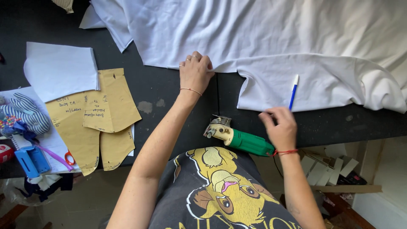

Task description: Tracing patterns onto fabric and cutting them out with an electric rotary cutter

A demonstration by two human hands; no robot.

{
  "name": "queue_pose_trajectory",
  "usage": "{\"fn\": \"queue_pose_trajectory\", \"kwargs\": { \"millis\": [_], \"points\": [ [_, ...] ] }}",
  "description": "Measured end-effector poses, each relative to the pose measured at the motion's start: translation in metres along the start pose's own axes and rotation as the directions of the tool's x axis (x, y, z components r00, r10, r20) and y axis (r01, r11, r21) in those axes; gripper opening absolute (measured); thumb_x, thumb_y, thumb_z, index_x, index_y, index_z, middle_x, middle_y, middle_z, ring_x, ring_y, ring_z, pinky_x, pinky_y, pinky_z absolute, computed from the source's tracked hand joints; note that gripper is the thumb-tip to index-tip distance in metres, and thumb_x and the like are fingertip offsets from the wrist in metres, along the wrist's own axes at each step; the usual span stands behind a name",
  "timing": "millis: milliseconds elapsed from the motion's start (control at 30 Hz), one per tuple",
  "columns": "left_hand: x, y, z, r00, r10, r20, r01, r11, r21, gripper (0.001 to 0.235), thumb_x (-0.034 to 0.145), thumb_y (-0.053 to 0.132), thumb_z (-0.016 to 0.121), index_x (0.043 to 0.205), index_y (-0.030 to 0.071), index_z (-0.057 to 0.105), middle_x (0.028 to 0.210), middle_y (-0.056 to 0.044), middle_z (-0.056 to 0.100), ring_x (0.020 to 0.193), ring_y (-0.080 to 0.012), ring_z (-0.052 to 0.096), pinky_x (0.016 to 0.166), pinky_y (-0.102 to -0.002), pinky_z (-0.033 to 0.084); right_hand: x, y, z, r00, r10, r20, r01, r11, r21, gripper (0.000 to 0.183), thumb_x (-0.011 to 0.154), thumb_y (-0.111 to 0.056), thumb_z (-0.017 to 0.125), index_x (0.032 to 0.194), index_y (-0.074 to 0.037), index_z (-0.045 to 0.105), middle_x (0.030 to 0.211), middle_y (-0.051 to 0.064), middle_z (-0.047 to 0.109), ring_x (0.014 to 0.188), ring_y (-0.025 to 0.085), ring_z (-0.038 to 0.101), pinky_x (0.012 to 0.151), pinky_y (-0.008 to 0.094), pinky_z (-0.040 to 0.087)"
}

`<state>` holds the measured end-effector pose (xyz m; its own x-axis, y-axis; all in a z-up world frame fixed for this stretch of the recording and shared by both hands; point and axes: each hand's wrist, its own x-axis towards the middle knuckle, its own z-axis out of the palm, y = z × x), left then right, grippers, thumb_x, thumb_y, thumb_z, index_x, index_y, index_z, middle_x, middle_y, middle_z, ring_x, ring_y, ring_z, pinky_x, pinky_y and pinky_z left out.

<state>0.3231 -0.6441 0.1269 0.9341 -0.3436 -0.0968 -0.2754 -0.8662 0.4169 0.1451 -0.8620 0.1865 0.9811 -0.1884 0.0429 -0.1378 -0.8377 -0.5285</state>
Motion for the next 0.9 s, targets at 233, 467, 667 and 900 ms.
{"fn": "queue_pose_trajectory", "kwargs": {
  "millis": [233, 467, 667, 900],
  "points": [
    [-0.045, 0.042, -0.025, 0.99, 0.135, 0.046, -0.117, 0.955, -0.271, 0.024, 0.072, 0.025, 0.064, 0.084, 0.021, 0.044, 0.075, -0.002, 0.051, 0.069, -0.0247, 0.06, 0.058, -0.038, 0.048, 0.015, 0.109, -0.001, 0.891, 0.452, 0.043, -0.435, 0.876, -0.208, 0.044, 0.068, -0.027, 0.076, 0.099, -0.011, 0.05, 0.08, 0.001, 0.054, 0.072, 0.022, 0.059, 0.067, 0.034, 0.047],
    [-0.066, 0.049, -0.031, 0.806, 0.547, 0.228, -0.245, 0.658, -0.712, 0.025, 0.079, 0.032, 0.054, 0.101, 0.021, 0.056, 0.106, 0.001, 0.06, 0.096, -0.0168, 0.056, 0.075, -0.033, 0.038, 0.019, 0.098, -0.017, 0.767, 0.636, 0.082, -0.639, 0.769, 0.021, 0.024, 0.069, -0.006, 0.052, 0.093, -0.007, 0.047, 0.076, 0.005, 0.06, 0.064, 0.015, 0.06, 0.061, 0.025, 0.044],
    [-0.046, -0.067, -0.046, 0.872, -0.363, -0.328, 0.068, 0.753, -0.654, 0.03, 0.076, 0.014, 0.057, 0.105, 0.012, 0.055, 0.111, -0.007, 0.053, 0.105, -0.0206, 0.049, 0.092, -0.031, 0.036, -0.002, 0.146, -0.014, 0.543, 0.84, -0.001, -0.784, 0.507, 0.357, 0.021, 0.075, -0.013, 0.063, 0.083, -0.015, 0.044, 0.06, 0.001, 0.044, 0.042, 0.004, 0.036, 0.033, 0.021, 0.024],
    [-0.008, -0.123, -0.061, 0.73, -0.68, 0.069, 0.521, 0.489, -0.699, 0.045, 0.063, 0.032, 0.064, 0.101, 0.012, 0.052, 0.093, -0.001, 0.064, 0.082, -0.0134, 0.063, 0.071, -0.026, 0.047, 0.012, 0.13, -0.011, 0.319, 0.944, 0.086, -0.475, 0.08, 0.876, 0.015, 0.072, -0.005, 0.064, 0.069, -0.011, 0.051, 0.064, 0.006, 0.053, 0.04, 0.004, 0.035, 0.034, 0.015, 0.017]
  ]
}}
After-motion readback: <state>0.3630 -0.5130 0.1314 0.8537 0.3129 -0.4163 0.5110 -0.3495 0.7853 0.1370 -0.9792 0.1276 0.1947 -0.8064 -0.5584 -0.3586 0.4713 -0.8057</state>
